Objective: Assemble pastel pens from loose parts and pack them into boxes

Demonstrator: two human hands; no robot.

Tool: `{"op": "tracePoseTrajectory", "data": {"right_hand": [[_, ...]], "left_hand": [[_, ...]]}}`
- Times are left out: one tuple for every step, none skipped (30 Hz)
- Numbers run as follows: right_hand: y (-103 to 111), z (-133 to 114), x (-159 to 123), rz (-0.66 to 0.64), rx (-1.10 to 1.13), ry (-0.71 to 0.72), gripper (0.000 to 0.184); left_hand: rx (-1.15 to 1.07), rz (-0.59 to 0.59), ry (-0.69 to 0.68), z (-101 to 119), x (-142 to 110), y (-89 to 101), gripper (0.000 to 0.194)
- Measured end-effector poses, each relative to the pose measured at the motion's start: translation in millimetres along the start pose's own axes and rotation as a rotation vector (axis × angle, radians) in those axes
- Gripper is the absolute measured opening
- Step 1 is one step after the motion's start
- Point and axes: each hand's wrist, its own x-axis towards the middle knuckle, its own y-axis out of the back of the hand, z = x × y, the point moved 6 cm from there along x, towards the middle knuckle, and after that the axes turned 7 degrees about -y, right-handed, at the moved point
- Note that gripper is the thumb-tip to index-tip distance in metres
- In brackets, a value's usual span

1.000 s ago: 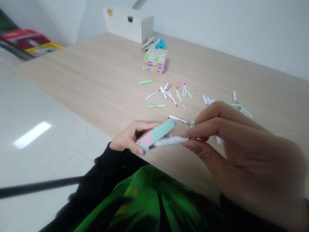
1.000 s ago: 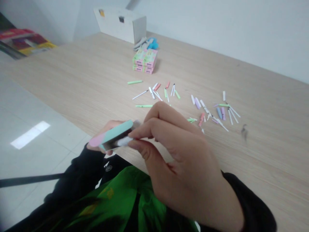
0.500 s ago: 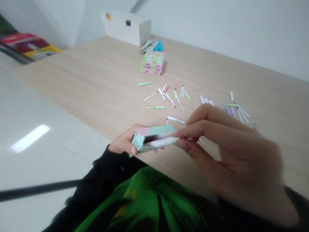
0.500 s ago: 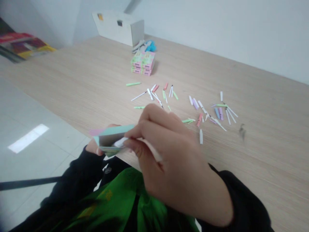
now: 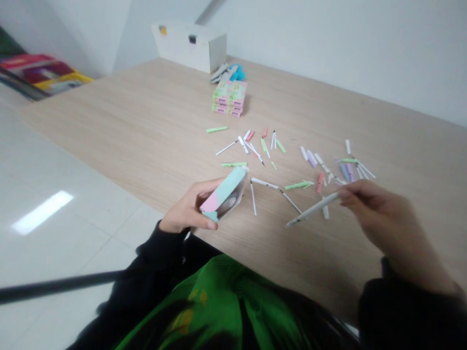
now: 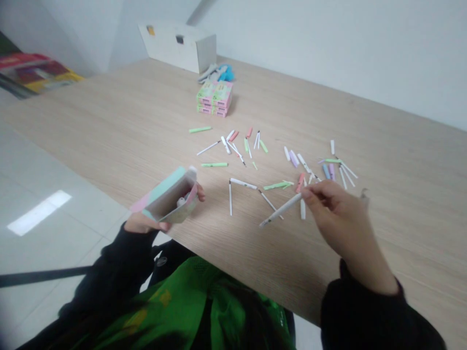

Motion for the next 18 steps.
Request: {"op": "tracePoseTrajectory", "data": {"right_hand": [[-16, 4, 0, -0.044, -0.047, -0.101, 0.021], [-31, 8, 1, -0.098, -0.074, -0.170, 0.026], [-44, 11, 1, -0.160, -0.084, -0.219, 0.030], [-56, 15, 0, -0.218, -0.086, -0.257, 0.032], [-64, 19, 0, -0.255, -0.081, -0.293, 0.034], [-72, 25, 0, -0.281, -0.073, -0.326, 0.036], [-78, 31, -1, -0.303, -0.066, -0.354, 0.038], [-84, 38, -2, -0.318, -0.060, -0.372, 0.039], [-88, 43, -2, -0.318, -0.052, -0.385, 0.040], [-91, 48, -3, -0.306, -0.038, -0.396, 0.040], [-93, 51, -4, -0.285, -0.013, -0.406, 0.039], [-92, 53, -4, -0.256, 0.030, -0.415, 0.037], [-90, 52, -5, -0.225, 0.091, -0.422, 0.036], [-86, 48, -6, -0.195, 0.164, -0.427, 0.036], [-79, 42, -7, -0.166, 0.249, -0.425, 0.037], [-70, 32, -8, -0.130, 0.340, -0.416, 0.037], [-59, 20, -10, -0.080, 0.427, -0.400, 0.036], [-46, 6, -12, -0.010, 0.519, -0.373, 0.032]], "left_hand": [[-0.029, 0.007, 0.006, -1, 2, -4.5, 0.074], [-0.068, 0.029, 0.005, -1, 4, -8.5, 0.072], [-0.103, 0.055, -0.001, -2, 5, -12.3, 0.069], [-0.128, 0.078, -0.011, -1, 7, -15.7, 0.066], [-0.142, 0.098, -0.025, 0, 7, -18.5, 0.064], [-0.140, 0.094, -0.033, 2, 8, -21.7, 0.066], [-0.124, 0.082, -0.034, 4, 9, -24.4, 0.068], [-0.097, 0.069, -0.031, 6, 10, -26.4, 0.070], [-0.061, 0.062, -0.023, 8, 11, -27.3, 0.069], [-0.019, 0.051, -0.011, 11, 12, -28.1, 0.068], [0.025, 0.040, 0.000, 12, 14, -28.7, 0.066], [0.069, 0.026, 0.009, 14, 15, -29.8, 0.065], [0.108, 0.004, 0.012, 15, 16, -31.6, 0.065], [0.141, -0.019, 0.003, 17, 17, -33.9, 0.066], [0.173, -0.034, -0.019, 19, 17, -36.3, 0.067], [0.214, -0.043, -0.044, 21, 17, -38.7, 0.067], [0.262, -0.049, -0.066, 22, 16, -41.1, 0.068], [0.306, -0.052, -0.088, 24, 15, -43.4, 0.068]]}}
